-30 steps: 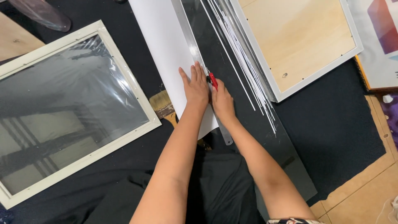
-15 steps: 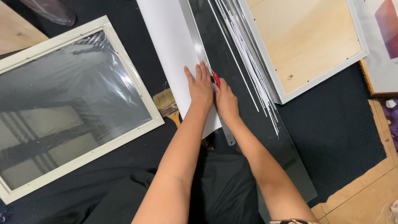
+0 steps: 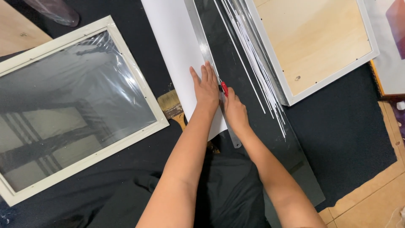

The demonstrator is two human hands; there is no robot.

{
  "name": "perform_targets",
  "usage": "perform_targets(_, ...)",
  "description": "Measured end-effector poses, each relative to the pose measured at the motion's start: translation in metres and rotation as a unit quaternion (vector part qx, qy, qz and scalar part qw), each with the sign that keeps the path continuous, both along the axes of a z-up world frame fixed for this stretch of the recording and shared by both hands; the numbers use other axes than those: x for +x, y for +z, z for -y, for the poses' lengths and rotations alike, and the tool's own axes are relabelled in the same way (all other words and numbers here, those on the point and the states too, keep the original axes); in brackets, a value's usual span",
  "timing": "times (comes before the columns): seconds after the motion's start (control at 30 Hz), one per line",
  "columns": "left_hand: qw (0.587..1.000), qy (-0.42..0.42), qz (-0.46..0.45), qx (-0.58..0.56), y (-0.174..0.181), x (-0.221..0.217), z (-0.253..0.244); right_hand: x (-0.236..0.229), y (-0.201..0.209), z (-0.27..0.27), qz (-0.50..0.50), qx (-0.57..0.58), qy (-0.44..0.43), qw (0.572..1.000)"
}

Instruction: Trimming a large print with a utility knife and fitting it into a picture frame.

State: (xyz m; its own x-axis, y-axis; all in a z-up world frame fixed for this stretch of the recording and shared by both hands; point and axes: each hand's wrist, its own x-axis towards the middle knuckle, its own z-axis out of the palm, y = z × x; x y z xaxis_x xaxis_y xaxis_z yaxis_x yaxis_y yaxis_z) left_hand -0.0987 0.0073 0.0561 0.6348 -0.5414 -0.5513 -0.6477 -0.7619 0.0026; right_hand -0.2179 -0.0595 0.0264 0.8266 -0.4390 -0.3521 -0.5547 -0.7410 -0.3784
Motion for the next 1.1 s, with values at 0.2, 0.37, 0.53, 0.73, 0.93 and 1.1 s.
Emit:
perform_targets(0.2, 1.000, 0.004, 0.006, 0.000, -0.012, 0.000, 0.003, -0.003, 0.006, 0.002, -0.013, 0.021, 0.001, 1.000)
perform_targets(0.37, 1.000, 0.005, -0.001, 0.001, -0.004, 0.001, 0.002, -0.013, 0.008, 0.000, -0.015, 0.019, 0.000, 1.000)
perform_targets(0.53, 1.000, 0.006, 0.005, -0.004, -0.013, 0.001, 0.003, -0.021, 0.011, -0.001, -0.015, 0.020, 0.001, 1.000)
perform_targets(0.73, 1.000, 0.004, 0.003, 0.001, -0.026, 0.001, 0.006, -0.037, 0.010, -0.002, -0.019, 0.004, 0.004, 1.000)
perform_targets(0.93, 1.000, 0.001, 0.002, -0.005, -0.023, 0.001, 0.005, -0.049, 0.012, -0.003, -0.033, 0.006, 0.002, 0.999)
perform_targets(1.1, 1.000, 0.001, 0.002, -0.004, -0.020, 0.000, 0.005, -0.058, 0.015, -0.004, -0.054, 0.026, -0.011, 0.998)
